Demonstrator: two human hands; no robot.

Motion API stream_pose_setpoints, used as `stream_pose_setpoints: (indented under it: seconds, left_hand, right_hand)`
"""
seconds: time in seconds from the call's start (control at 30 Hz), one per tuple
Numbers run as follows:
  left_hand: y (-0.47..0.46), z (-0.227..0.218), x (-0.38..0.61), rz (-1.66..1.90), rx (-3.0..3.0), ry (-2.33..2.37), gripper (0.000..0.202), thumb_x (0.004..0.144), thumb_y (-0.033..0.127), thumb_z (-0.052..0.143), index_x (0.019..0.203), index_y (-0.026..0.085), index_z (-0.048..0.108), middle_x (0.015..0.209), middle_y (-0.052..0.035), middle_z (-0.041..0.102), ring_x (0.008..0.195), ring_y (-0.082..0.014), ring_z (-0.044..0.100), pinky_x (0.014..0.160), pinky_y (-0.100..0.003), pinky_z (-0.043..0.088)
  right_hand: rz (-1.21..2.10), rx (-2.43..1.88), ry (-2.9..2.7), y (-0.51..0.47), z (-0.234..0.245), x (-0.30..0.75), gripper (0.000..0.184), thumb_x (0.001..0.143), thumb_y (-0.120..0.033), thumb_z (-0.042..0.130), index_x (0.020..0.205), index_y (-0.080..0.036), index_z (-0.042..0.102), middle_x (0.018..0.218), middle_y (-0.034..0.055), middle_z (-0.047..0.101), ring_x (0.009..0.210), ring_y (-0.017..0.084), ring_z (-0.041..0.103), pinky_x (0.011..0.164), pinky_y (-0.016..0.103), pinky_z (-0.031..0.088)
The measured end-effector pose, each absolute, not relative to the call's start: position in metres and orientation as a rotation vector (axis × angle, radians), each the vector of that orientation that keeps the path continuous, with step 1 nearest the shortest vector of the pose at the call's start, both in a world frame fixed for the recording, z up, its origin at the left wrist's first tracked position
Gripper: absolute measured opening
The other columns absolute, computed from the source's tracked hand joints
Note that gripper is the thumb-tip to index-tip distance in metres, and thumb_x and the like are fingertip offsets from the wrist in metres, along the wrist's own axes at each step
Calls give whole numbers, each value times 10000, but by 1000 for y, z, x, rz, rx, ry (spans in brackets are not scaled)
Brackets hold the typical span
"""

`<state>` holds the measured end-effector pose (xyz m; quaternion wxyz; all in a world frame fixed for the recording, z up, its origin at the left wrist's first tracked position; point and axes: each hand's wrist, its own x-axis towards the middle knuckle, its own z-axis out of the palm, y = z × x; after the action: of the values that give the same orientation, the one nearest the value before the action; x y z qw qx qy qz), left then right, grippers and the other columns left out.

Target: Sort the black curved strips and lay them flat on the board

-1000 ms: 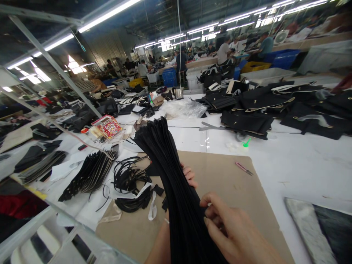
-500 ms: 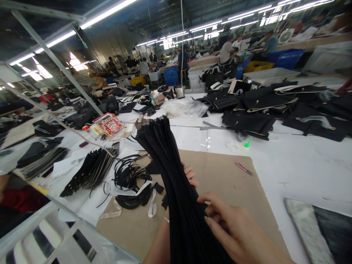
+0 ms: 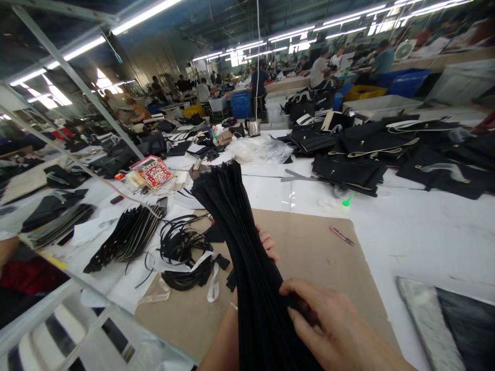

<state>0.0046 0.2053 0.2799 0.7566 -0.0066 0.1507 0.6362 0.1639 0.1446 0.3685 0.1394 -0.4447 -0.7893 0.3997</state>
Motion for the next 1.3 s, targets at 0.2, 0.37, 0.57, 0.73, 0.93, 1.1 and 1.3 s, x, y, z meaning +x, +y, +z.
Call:
stream_pose_setpoints:
  seconds: [0.2, 0.37, 0.57, 0.73, 0.93, 1.1, 1.3]
  left_hand:
    - [203, 287, 4, 1389, -13, 364, 190, 934, 266, 410, 847, 180, 556, 727, 20, 252, 581, -80, 287, 481, -126, 324]
    - [200, 296, 5, 1382, -27, 308, 173, 926, 263, 428, 849, 165, 548, 715, 32, 236, 567, -64, 266, 495, -99, 327]
    - [200, 293, 7, 1400, 9, 357, 175, 920, 298, 453, 834, 170, 536, 718, 30, 224, 570, -74, 251, 472, -101, 317]
    - [200, 290, 9, 1393, 41, 329, 181, 941, 288, 418, 875, 177, 546, 730, 28, 234, 586, -71, 261, 509, -98, 336]
    - [200, 288, 9, 1376, 44, 324, 183, 948, 266, 395, 878, 174, 537, 736, 25, 247, 601, -73, 301, 514, -113, 350]
    - [200, 293, 9, 1373, -19, 320, 213, 955, 296, 382, 869, 174, 534, 723, 27, 248, 585, -79, 297, 496, -122, 348]
    - [201, 296, 8, 1359, -35, 336, 222, 960, 278, 367, 862, 168, 533, 718, 25, 263, 583, -81, 304, 493, -133, 341]
  right_hand:
    - [1144, -1333, -2297, 142, 362, 162, 288, 829, -116, 438, 1042, -260, 566, 928, -9, 677, 869, 204, 650, 762, 328, 452]
    - [1082, -1333, -2291, 139, 362, 158, 342, 785, -58, 429, 1043, -255, 539, 940, -3, 658, 868, 210, 629, 760, 328, 419]
    - [1059, -1347, -2241, 138, 361, 159, 324, 753, -22, 401, 929, -255, 543, 849, -29, 628, 761, 178, 592, 698, 293, 392]
    - [1089, -1340, -2226, 137, 362, 163, 299, 814, -64, 405, 951, -258, 588, 906, -16, 634, 837, 174, 604, 772, 304, 403]
    - [1102, -1376, -2216, 137, 362, 162, 205, 840, -134, 458, 929, -252, 601, 898, -18, 651, 834, 179, 613, 767, 310, 408]
    - [1121, -1349, -2213, 136, 358, 163, 226, 850, -112, 431, 951, -264, 563, 893, -31, 647, 833, 175, 616, 767, 305, 409]
    - [1057, -1245, -2248, 136, 359, 167, 340, 831, -61, 373, 1065, -268, 509, 971, -8, 625, 871, 183, 603, 773, 309, 415]
